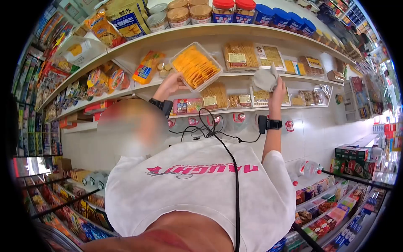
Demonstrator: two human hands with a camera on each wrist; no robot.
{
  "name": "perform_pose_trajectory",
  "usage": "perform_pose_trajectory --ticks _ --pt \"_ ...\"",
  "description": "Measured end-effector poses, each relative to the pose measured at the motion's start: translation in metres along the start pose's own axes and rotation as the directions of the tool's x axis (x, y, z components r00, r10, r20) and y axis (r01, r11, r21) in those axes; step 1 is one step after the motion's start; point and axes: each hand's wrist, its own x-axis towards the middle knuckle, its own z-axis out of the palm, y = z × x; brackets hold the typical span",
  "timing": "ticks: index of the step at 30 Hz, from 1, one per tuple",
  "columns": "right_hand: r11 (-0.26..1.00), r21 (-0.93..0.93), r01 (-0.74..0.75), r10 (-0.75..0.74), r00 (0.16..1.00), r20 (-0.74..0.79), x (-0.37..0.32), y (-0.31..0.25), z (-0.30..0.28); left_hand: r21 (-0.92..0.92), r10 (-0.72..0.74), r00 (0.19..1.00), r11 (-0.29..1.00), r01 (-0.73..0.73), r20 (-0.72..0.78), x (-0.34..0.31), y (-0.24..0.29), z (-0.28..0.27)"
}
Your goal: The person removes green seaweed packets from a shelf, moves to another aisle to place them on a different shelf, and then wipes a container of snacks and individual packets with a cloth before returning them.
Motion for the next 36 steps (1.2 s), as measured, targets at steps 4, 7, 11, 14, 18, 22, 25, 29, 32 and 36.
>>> perform_pose_trajectory --ticks 4,7,11,14,18,22,25,29,32,36 --pt "0.997 0.064 -0.044 0.05 0.994 -0.098 -0.041 -0.022 -0.017 0.18 -0.063 0.997 0.982 0.055 0.04 0.042 0.018 -0.004" --pt "0.989 0.142 -0.041 0.056 0.993 -0.107 -0.04 -0.016 -0.041 0.259 -0.078 0.993 0.965 0.052 0.093 0.07 0.031 -0.004" --pt "0.977 0.212 -0.024 0.044 0.995 -0.09 -0.063 -0.03 -0.041 0.359 -0.148 0.984 0.928 0.103 0.101 0.105 0.045 0.004" --pt "0.992 0.123 -0.001 0.013 0.995 -0.095 -0.065 -0.028 -0.043 0.358 -0.157 0.983 0.927 0.114 0.093 0.121 0.049 0.013" --pt "0.998 0.054 -0.022 0.03 0.989 -0.144 -0.064 -0.029 -0.043 0.412 -0.181 0.98 0.901 0.132 0.08 0.151 0.041 0.003" --pt "0.988 0.139 -0.061 0.078 0.99 -0.12 -0.065 -0.025 -0.05 0.486 -0.133 0.991 0.865 0.124 -0.015 0.14 0.041 0.009" --pt "0.982 0.152 -0.11 0.126 0.987 -0.101 -0.061 -0.016 -0.058 0.498 -0.045 0.996 0.864 0.076 -0.074 0.148 0.028 -0.004" --pt "0.976 0.147 -0.161 0.175 0.981 -0.083 -0.053 0.001 -0.068 0.537 0.018 0.999 0.844 -0.001 -0.027 0.144 0.021 -0.005" --pt "0.974 0.139 -0.179 0.189 0.98 -0.061 -0.05 0.003 -0.063 0.548 0.189 0.979 0.828 -0.114 -0.082 0.145 0.012 -0.004" --pt "0.969 0.175 -0.174 0.174 0.985 0.016 -0.046 -0.004 -0.044 0.87 0.716 0.698 0.354 -0.344 -0.016 0.13 0.008 0.01"
